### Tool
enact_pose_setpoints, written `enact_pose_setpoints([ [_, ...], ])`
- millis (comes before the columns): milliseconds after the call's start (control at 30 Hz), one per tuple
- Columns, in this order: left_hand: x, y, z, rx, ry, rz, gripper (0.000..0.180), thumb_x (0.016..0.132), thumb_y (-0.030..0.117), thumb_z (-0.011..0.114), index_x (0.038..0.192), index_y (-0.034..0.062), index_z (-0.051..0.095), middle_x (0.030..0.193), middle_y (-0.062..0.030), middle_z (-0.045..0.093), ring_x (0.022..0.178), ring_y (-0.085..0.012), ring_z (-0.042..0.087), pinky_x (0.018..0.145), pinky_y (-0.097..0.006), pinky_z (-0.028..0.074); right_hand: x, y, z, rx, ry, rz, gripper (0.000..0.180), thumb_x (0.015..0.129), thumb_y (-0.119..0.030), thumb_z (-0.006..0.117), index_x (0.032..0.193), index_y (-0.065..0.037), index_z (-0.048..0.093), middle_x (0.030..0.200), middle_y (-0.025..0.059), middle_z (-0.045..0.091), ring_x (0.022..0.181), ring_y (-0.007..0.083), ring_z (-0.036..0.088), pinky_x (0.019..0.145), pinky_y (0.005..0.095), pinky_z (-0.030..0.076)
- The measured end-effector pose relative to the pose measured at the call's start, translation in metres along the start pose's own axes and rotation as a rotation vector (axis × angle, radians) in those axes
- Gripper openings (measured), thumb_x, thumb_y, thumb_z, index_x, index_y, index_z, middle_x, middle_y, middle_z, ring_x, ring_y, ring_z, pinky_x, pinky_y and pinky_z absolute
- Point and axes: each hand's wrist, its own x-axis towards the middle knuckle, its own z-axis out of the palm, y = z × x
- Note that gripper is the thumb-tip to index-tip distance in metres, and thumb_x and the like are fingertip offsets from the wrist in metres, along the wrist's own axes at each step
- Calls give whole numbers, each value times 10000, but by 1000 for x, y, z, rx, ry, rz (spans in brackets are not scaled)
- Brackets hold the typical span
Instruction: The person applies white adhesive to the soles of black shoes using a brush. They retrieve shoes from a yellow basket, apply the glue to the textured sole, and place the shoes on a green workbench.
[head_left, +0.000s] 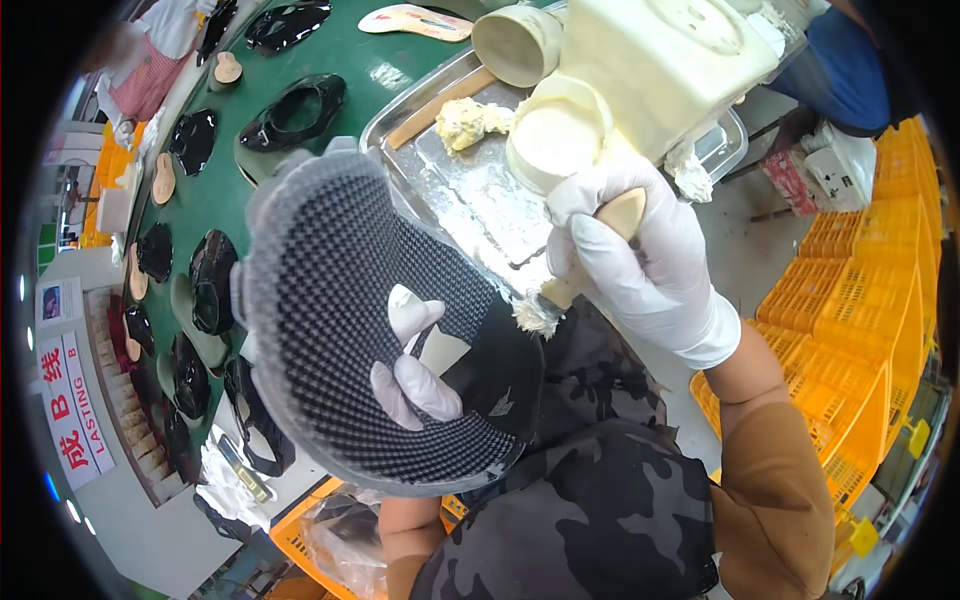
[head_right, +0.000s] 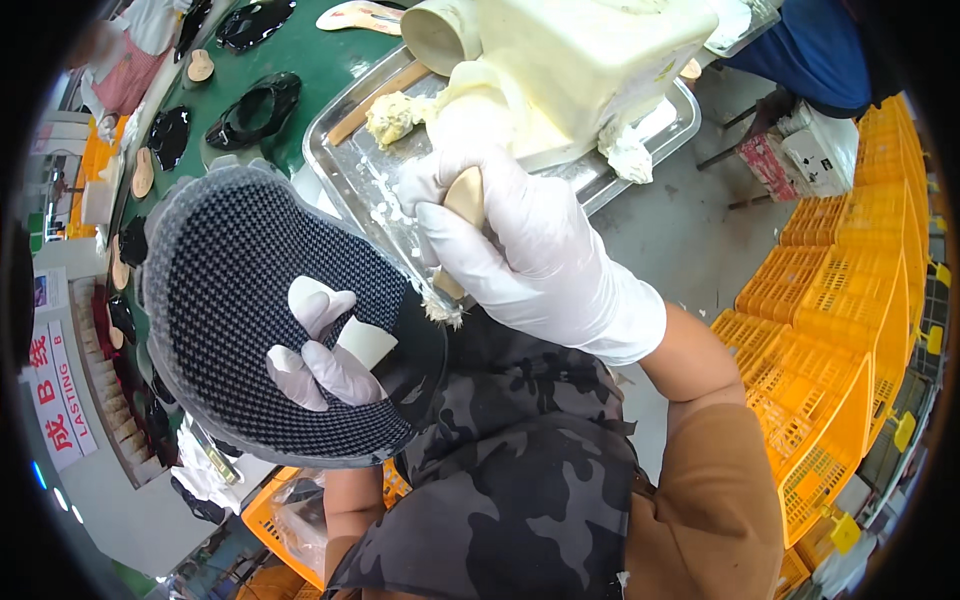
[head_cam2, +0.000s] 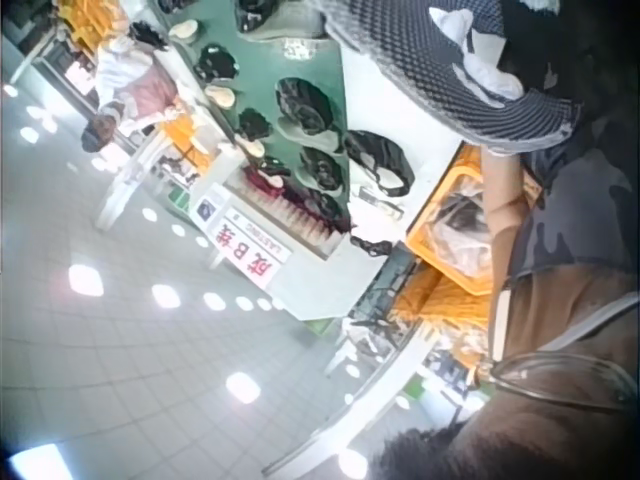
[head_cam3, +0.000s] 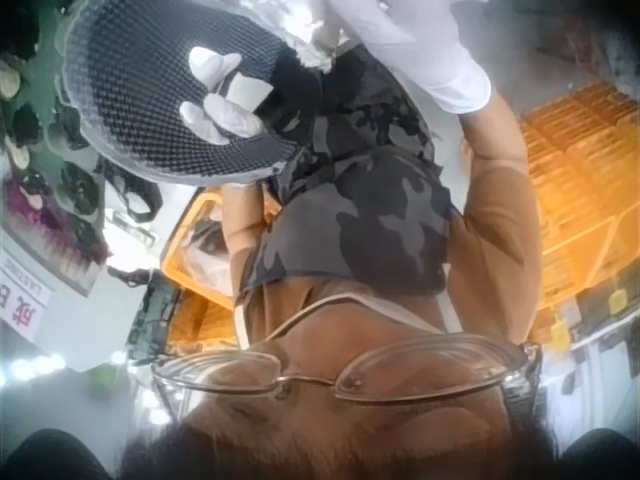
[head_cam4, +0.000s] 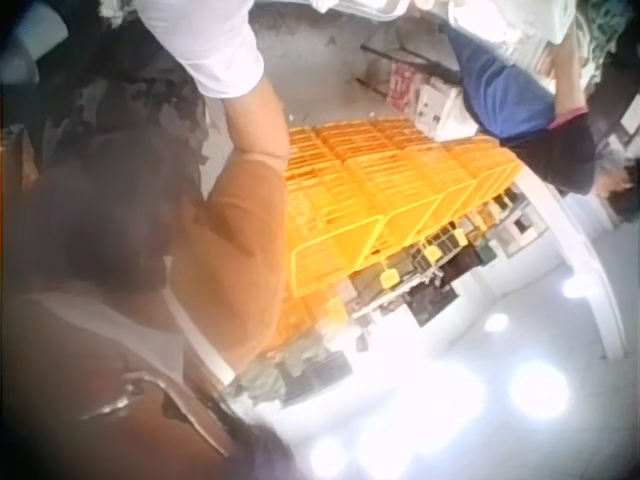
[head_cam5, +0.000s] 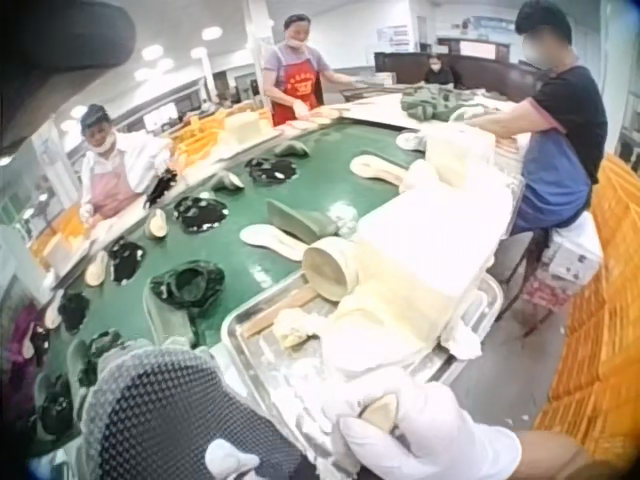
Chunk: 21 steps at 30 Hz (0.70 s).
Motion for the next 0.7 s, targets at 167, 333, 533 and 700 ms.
enact_pose_setpoints([
  [167,11,11,8,-38,-61,-46,551,914,220,437,1333,-70,227,1126,-297,494,943,-324,567,779,-395,530,8,0,14,175,114,-148,136,883,15,530,1011,-19,499,727,28,581,603,94,572,573,232,474],
  [333,27,32,11,-366,-190,-409,620,899,268,476,1354,-67,222,1194,-283,460,1006,-319,550,800,-392,524,7,-13,1,-114,-216,-39,121,904,13,488,1025,14,477,797,62,609,690,103,586,659,248,483],
  [533,44,60,14,-963,-385,-984,704,881,327,524,1380,-64,216,1275,-266,421,1082,-311,530,825,-387,517,-10,-29,-1,191,-88,61,155,894,-21,524,1039,-9,471,809,80,604,712,132,597,638,260,490],
  [700,47,68,11,-1106,-392,-1008,775,866,375,564,1400,-61,211,1342,-252,387,1145,-306,512,846,-384,511,-4,-21,-2,-56,-168,-123,231,821,-37,653,995,-36,502,795,67,616,632,170,609,578,255,488],
])
